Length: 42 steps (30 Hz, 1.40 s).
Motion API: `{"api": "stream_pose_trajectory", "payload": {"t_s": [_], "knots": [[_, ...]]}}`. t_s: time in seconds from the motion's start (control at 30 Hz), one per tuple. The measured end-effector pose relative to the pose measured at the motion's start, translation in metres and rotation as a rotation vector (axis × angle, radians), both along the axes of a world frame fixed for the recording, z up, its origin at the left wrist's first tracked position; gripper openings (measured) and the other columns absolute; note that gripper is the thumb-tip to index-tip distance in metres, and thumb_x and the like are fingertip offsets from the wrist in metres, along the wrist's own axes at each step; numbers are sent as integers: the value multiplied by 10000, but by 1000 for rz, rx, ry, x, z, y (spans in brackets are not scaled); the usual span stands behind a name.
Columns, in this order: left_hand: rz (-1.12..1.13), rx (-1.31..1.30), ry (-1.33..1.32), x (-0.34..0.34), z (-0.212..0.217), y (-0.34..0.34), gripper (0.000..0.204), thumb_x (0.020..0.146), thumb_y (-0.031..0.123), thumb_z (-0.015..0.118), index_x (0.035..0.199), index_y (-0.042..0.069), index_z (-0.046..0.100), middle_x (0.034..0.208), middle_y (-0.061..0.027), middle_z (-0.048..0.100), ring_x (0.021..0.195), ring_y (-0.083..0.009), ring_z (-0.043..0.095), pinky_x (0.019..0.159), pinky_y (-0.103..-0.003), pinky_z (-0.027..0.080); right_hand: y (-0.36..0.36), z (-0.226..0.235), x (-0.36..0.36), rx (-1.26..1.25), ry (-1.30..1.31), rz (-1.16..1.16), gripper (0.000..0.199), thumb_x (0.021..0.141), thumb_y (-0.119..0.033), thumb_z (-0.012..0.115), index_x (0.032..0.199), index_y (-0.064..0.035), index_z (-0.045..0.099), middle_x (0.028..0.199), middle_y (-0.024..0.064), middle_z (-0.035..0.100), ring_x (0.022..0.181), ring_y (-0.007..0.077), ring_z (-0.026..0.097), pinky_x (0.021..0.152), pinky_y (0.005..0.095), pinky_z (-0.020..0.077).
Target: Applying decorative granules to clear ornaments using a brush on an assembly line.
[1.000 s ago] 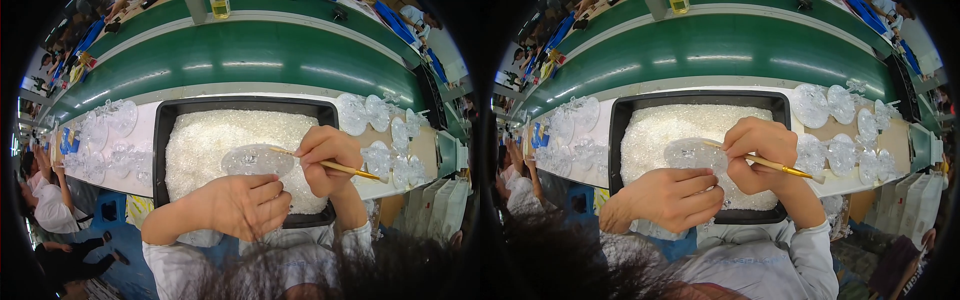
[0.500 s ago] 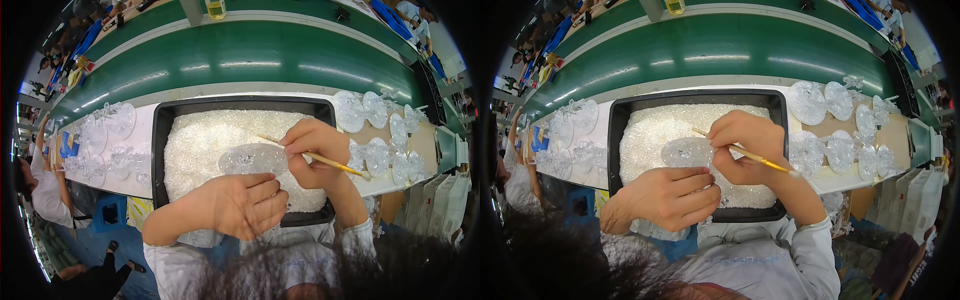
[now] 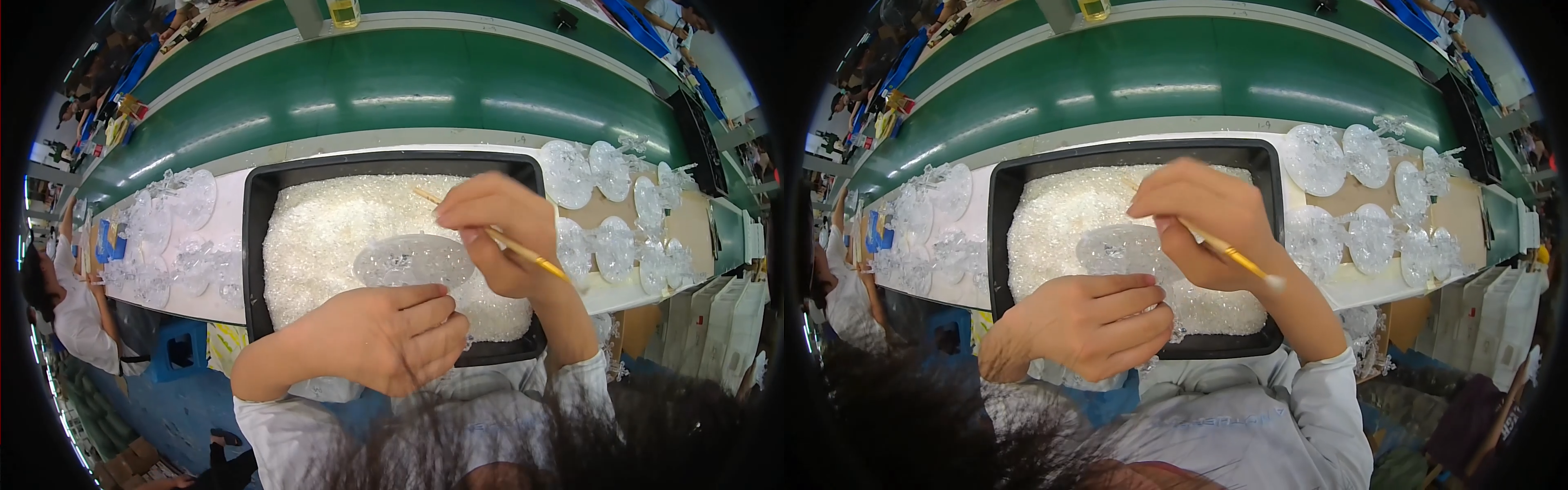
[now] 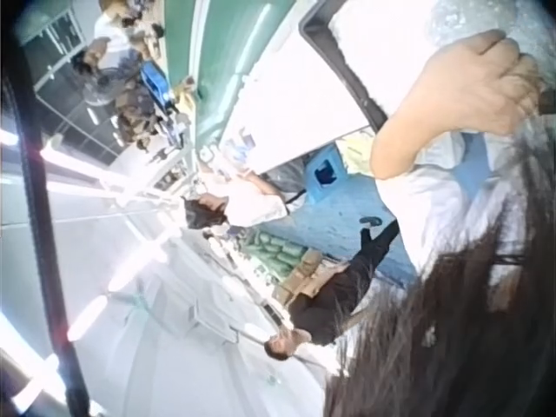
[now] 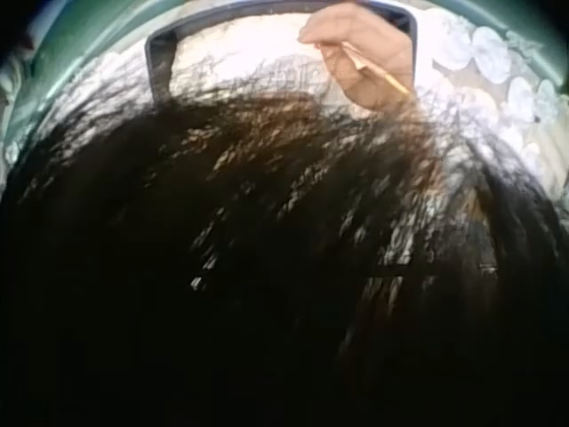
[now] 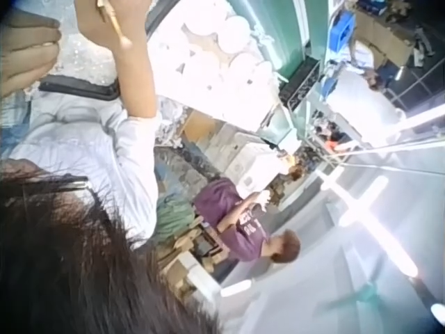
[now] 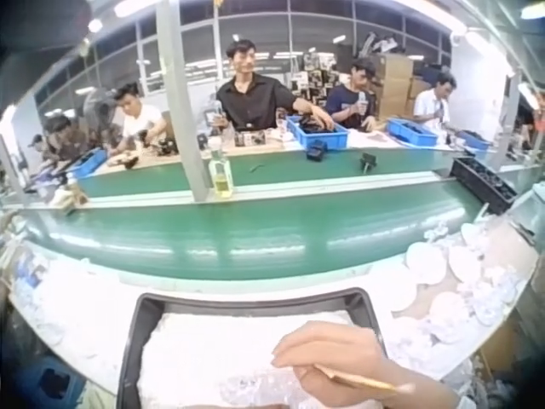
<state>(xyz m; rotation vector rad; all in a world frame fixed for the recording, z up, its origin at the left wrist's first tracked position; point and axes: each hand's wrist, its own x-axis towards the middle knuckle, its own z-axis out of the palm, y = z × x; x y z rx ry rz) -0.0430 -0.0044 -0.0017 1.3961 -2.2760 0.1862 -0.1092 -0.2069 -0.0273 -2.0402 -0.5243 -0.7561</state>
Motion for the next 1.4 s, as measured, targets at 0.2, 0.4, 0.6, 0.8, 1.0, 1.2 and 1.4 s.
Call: {"api": "stream_pose_trajectory", "payload": {"t_s": [0.2,0.4,0.6,0.8,1.0,1.2,1.4], "knots": [[12,-61,149,6,-2,-2,206,697,88,724,871,-12,677,951,-103,674,876,-248,692,818,-352,621,-11,-3,-12,261,-97,-12,143,762,90,552,850,7,628,815,142,621,677,176,622,593,259,516],[-2,-105,243,10,-3,-3,198,696,55,737,875,-17,694,899,-109,688,825,-254,708,771,-348,632,-2,0,-3,175,-27,171,214,702,112,627,869,-18,658,891,131,679,698,190,664,613,271,549],[-4,-58,212,9,-1,-3,198,704,56,735,884,-12,693,898,-105,688,828,-250,707,775,-348,628,2,-1,-2,169,0,137,222,656,112,641,829,-22,679,833,125,691,701,214,688,614,282,558],[-12,-45,182,8,-3,-1,260,705,79,739,942,-13,685,1014,-99,676,891,-271,683,791,-357,612,2,1,-6,156,-5,110,202,636,104,625,793,-18,659,798,123,681,669,226,677,595,289,550],[-12,-11,193,15,3,-3,257,701,82,740,937,-11,697,940,-135,699,835,-270,716,756,-351,627,-6,-2,-9,197,-74,18,158,599,76,546,715,-3,617,703,123,645,574,200,619,531,269,506],[-19,4,252,28,5,-1,217,724,100,755,907,-7,709,914,-133,711,833,-280,726,732,-352,628,-8,-3,-9,220,-111,-34,123,584,64,509,664,-3,574,648,118,621,517,181,581,485,260,476],[-1,-41,369,36,3,-2,247,694,117,793,883,-14,703,845,-130,712,777,-284,735,691,-364,625,-11,-3,-13,230,-136,-44,126,580,72,494,657,-1,562,633,115,610,499,166,553,468,253,458]]}}
